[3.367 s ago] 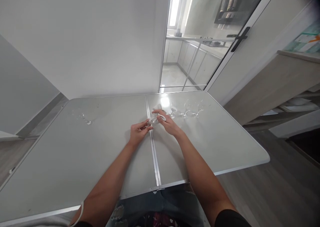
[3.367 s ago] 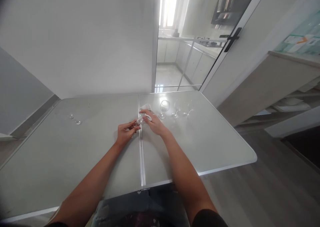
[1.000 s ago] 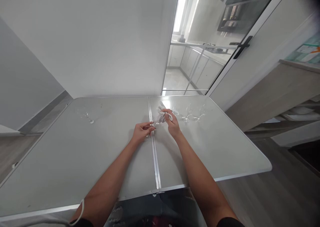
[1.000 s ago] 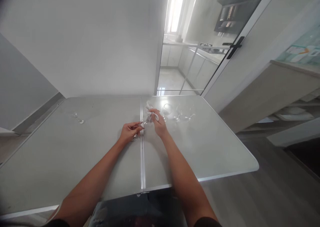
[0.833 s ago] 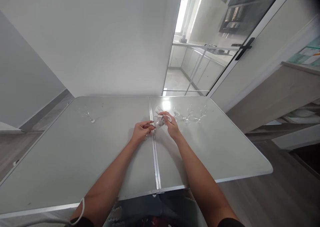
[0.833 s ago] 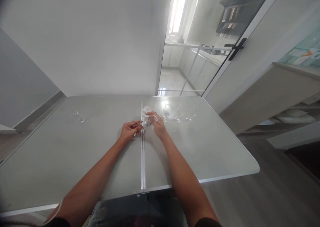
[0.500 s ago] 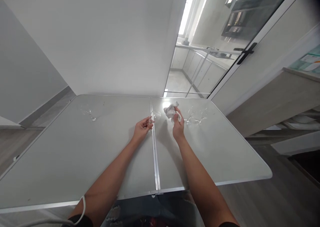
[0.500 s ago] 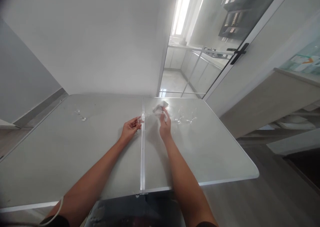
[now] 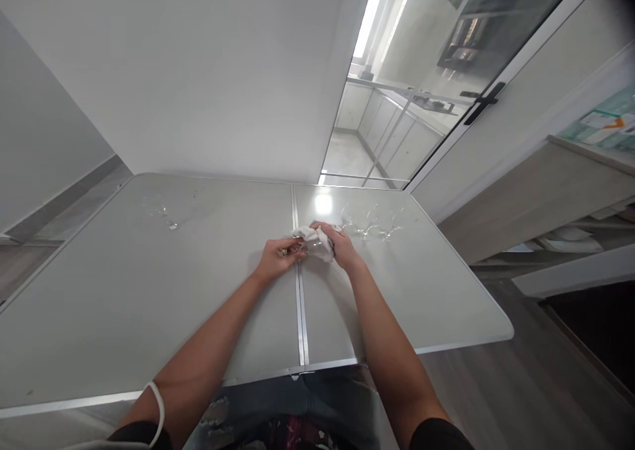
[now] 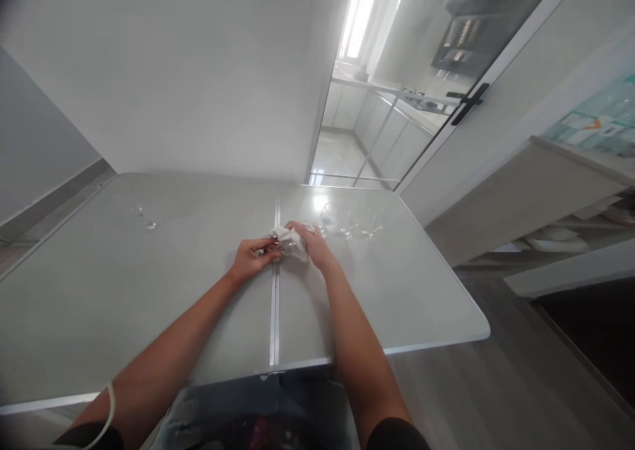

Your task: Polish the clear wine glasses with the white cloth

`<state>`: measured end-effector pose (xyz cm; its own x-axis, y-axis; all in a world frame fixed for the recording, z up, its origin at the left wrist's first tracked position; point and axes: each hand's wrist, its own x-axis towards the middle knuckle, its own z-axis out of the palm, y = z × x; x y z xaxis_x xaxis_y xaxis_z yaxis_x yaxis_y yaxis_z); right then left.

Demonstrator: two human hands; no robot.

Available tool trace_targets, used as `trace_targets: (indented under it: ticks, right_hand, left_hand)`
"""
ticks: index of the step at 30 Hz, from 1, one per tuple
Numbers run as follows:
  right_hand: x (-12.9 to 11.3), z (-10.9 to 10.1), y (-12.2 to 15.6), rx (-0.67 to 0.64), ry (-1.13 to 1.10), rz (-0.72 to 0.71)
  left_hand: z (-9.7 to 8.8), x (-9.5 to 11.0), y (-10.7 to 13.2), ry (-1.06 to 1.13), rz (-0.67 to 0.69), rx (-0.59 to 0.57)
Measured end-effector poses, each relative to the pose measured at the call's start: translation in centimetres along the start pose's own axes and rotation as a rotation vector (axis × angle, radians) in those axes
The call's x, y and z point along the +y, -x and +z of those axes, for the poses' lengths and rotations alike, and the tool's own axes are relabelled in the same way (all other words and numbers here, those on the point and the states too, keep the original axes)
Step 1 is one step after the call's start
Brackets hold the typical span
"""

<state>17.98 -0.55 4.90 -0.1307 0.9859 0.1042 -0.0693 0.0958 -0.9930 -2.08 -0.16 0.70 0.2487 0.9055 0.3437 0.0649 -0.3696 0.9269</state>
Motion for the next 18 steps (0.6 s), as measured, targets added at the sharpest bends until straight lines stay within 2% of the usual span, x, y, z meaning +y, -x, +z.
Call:
trace_targets:
  ticks: [3,5,7,9,11,14,16,18]
  right_hand:
    - [1.4,2.1,-0.7,0.151,-0.193,-0.004]
    - [2.3,3.7,-0.8,0.213,-0.206,-0.054]
    - [3.0,5.0,-0.5,0.271,-0.095,-0.142]
    - [3.2,5.6,0.0,0.298,0.152,-0.275]
    - [2.9,5.4,0.4,0.210,0.473,-0.424]
    - [1.7,4.3,0.6,-0.047,0.859,-0.600]
    - [0.9,3.5,0.4,-0.128,0.956,-0.637]
    - [0.3,2.7,0.1,-0.088,0.916,-0.590]
  left_hand:
    - [0.0,-0.1,-0.4,0.174,-0.075,0.106]
    - [-0.1,-0.2,-0.6,0.250,-0.104,0.170]
    - [-0.2,-0.4,-0.7,0.280,-0.132,0.187]
    - [-0.3,-0.5,-0.7,0.275,-0.160,0.184]
    - [-0.2,-0.5,-0.7,0.244,-0.164,0.178]
    - [0.0,-0.6,-0.6,0.112,-0.109,0.182]
    - [0.2,-0.5,-0.4,-0.007,-0.053,0.162]
    - [0.2,-0.4,-0.1,-0.096,-0.008,0.093]
